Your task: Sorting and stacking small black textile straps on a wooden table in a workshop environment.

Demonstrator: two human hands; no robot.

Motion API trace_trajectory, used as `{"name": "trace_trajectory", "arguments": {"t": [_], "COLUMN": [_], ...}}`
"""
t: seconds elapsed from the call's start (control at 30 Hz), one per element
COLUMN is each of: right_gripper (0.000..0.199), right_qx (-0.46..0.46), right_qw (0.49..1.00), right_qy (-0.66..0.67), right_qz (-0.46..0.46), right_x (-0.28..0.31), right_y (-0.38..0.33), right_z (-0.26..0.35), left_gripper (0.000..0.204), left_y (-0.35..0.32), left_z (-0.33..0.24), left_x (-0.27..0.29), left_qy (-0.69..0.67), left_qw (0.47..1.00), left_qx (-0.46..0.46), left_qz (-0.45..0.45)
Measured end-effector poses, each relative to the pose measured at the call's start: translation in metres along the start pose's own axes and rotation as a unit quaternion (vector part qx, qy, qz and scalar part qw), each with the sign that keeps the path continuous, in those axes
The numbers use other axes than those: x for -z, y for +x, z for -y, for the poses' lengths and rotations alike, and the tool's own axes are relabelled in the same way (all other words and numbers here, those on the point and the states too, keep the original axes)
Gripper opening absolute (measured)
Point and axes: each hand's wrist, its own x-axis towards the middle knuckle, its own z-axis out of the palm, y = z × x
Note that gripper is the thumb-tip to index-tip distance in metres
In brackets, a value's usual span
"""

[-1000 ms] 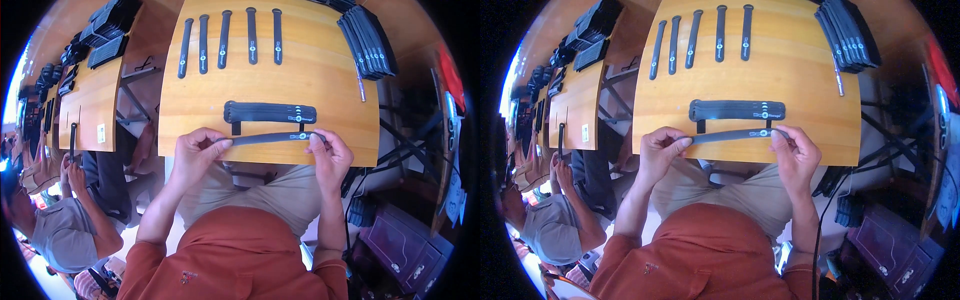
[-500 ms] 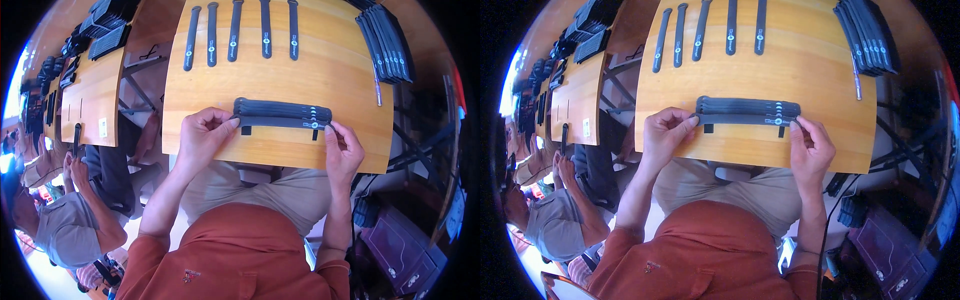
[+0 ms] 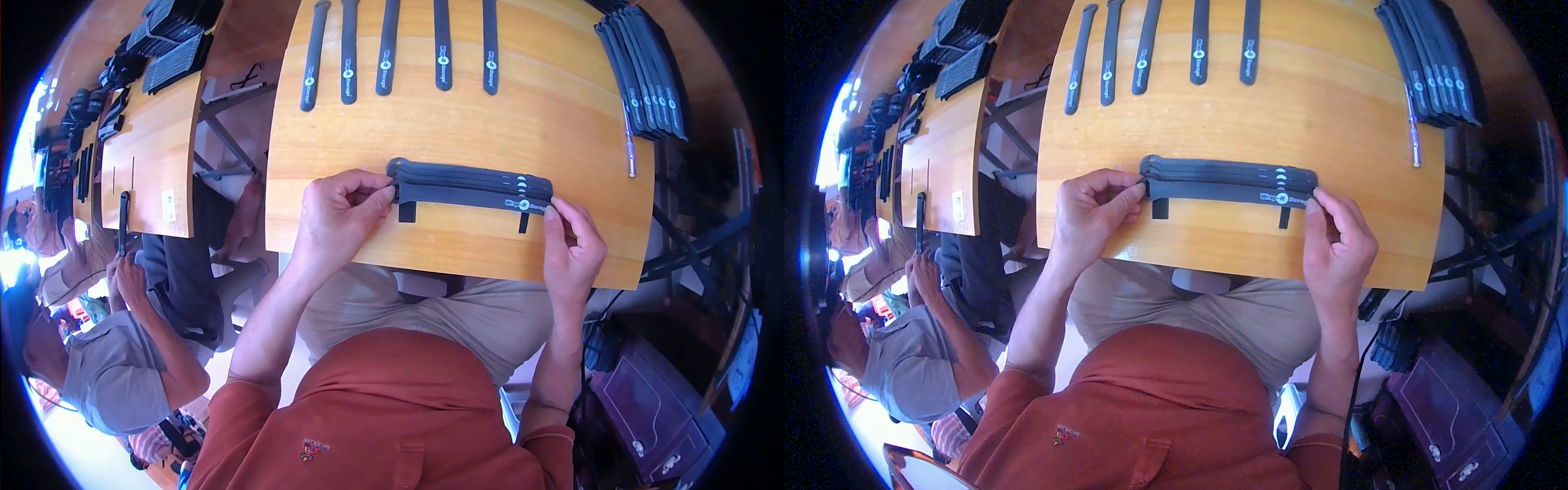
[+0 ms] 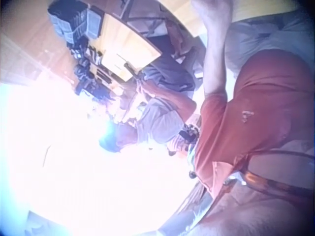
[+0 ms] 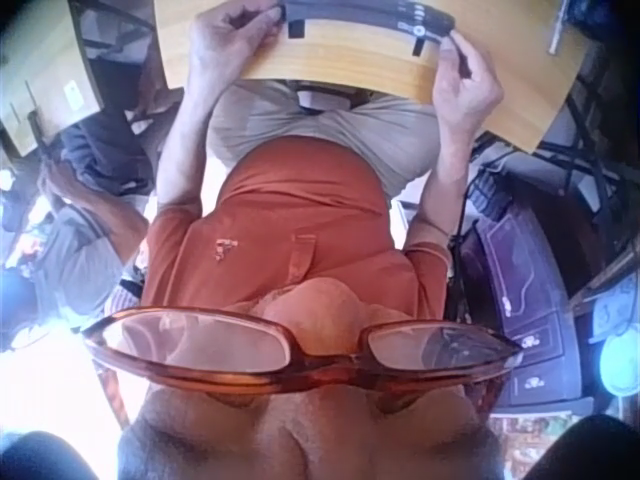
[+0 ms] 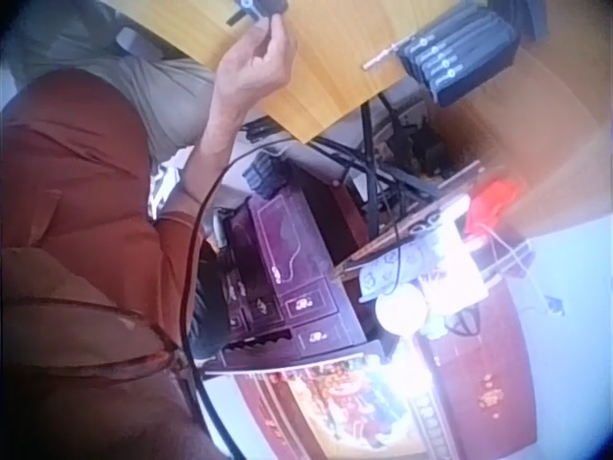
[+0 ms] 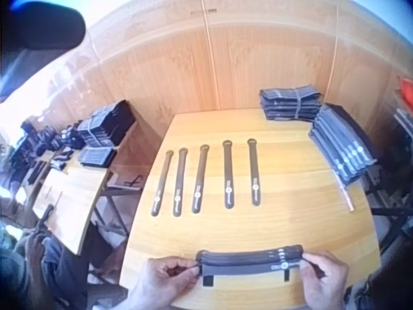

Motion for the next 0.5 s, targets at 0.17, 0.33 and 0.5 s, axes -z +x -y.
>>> {"name": "trace_trajectory", "arguments": {"t": [0.17, 0.33, 0.5], "right_gripper": [0.015, 0.014, 0.014], "right_qx": [0.011, 0.014, 0.007], "right_qw": [1.000, 0.999, 0.999], "right_qy": [-0.020, -0.029, -0.020], "right_qz": [0.016, 0.030, 0.033], "right_x": [0.0023, 0.0050, 0.0037], "right_y": [0.0024, 0.0049, 0.0055], "right_z": [0.0011, 0.0007, -0.0005], "left_gripper": [0.014, 0.015, 0.015], "left_y": [0.0021, 0.0029, 0.0025], "left_z": [0.0015, -0.0017, -0.0029], "left_x": [0.0011, 0.0012, 0.0017], "left_qy": [0.008, 0.019, 0.014], "left_qw": [1.000, 1.000, 0.999], "left_qx": [-0.004, 0.010, 0.030], "left_qz": [0.011, 0.017, 0.016]}}
